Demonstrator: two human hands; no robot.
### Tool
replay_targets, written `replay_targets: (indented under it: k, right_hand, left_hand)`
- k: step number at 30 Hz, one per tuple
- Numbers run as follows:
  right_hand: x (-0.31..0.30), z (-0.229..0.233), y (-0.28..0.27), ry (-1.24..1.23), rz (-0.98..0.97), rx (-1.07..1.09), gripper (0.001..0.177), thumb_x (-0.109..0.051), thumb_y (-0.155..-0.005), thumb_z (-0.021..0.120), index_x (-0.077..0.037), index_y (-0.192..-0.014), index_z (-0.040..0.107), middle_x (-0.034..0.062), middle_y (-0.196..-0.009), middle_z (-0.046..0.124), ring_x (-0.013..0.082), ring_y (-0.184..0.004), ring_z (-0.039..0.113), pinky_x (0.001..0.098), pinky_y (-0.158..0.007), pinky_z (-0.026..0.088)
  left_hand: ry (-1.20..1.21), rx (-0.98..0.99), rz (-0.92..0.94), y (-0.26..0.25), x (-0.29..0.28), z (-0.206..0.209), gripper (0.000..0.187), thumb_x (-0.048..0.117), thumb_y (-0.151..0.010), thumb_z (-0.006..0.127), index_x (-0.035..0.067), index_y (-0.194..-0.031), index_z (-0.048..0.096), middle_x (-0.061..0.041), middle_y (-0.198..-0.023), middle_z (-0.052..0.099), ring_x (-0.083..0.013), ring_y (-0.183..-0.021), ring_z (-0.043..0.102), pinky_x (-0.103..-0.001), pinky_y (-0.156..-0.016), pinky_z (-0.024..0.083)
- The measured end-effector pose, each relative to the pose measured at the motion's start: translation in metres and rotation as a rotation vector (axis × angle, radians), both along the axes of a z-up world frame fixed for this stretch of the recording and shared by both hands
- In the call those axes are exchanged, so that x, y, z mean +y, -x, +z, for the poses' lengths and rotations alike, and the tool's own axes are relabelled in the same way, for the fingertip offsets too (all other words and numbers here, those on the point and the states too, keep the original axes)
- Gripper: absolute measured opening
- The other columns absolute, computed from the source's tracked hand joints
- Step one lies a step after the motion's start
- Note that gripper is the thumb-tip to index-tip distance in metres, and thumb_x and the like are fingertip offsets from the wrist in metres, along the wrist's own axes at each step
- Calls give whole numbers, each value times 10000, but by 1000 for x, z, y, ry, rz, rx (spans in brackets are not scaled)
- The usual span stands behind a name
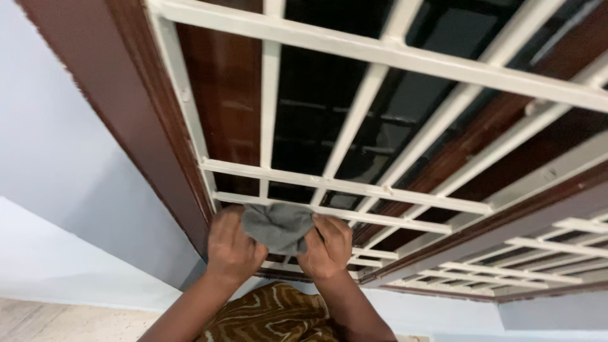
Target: The person wipes the horizontal and vertical bars of a window grille by hand using a grey cloth.
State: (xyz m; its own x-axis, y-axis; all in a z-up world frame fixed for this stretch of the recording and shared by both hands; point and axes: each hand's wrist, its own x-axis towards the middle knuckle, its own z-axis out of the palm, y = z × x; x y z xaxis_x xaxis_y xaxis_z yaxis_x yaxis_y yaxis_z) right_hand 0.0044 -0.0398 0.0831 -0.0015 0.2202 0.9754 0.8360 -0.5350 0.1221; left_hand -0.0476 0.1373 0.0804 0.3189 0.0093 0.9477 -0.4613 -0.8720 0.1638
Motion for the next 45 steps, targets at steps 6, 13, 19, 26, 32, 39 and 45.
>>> replay_targets:
  k: [6,13,19,26,32,39,45]
  right_hand:
    - [3,-42,-10,44,-55,58,145,72,-740,675,44,-882,684,191,-1109,667,362,-969,621,425,-752,568]
    - [-5,-81,-12,-11,101,203,121,135,-794,666,46,-875,658,208,-1081,689,317,-905,616,362,-638,508]
    - [-2,-111,3,-31,44,357,163,172,-800,641,60,-910,685,182,-1078,693,329,-906,645,356,-629,532]
    - [-2,-97,15,60,-14,411,164,122,-726,656,48,-869,687,188,-1070,685,364,-917,655,418,-656,538]
    - [0,-70,34,168,0,477,254,-19,-702,758,50,-940,702,209,-1023,644,402,-904,610,461,-724,538]
    - [-4,-65,27,54,24,440,176,106,-803,652,-3,-925,589,185,-1017,674,339,-947,669,396,-751,566]
    - [-9,-4,13,-4,9,85,213,68,-775,701,-1,-972,661,151,-959,679,305,-875,647,380,-721,558]
  left_hand:
    - [-34,218,-114,-8,11,-51,447,20,-719,761,-100,-1089,541,-253,-963,545,-402,-779,570,-537,-743,526]
    - [-58,287,-207,-16,22,-106,577,81,-597,845,-66,-1058,530,-286,-1081,549,-459,-935,600,-600,-828,515]
    - [-46,327,-189,-14,23,-132,547,106,-634,849,-51,-1062,546,-245,-1093,533,-438,-948,581,-577,-798,505]
    - [-52,384,-172,-9,19,-137,555,48,-585,780,-72,-1065,528,-221,-1068,524,-412,-956,568,-548,-819,484]
    - [-72,462,-85,8,13,-118,538,63,-588,781,-100,-1045,548,-250,-1105,540,-463,-1019,562,-573,-845,472]
    - [-11,485,-162,20,12,-65,421,54,-681,784,-70,-1005,546,-250,-1079,559,-419,-952,563,-503,-830,519]
    - [44,265,-147,9,5,-8,371,62,-658,781,-98,-948,613,-236,-997,567,-392,-826,566,-484,-717,510]
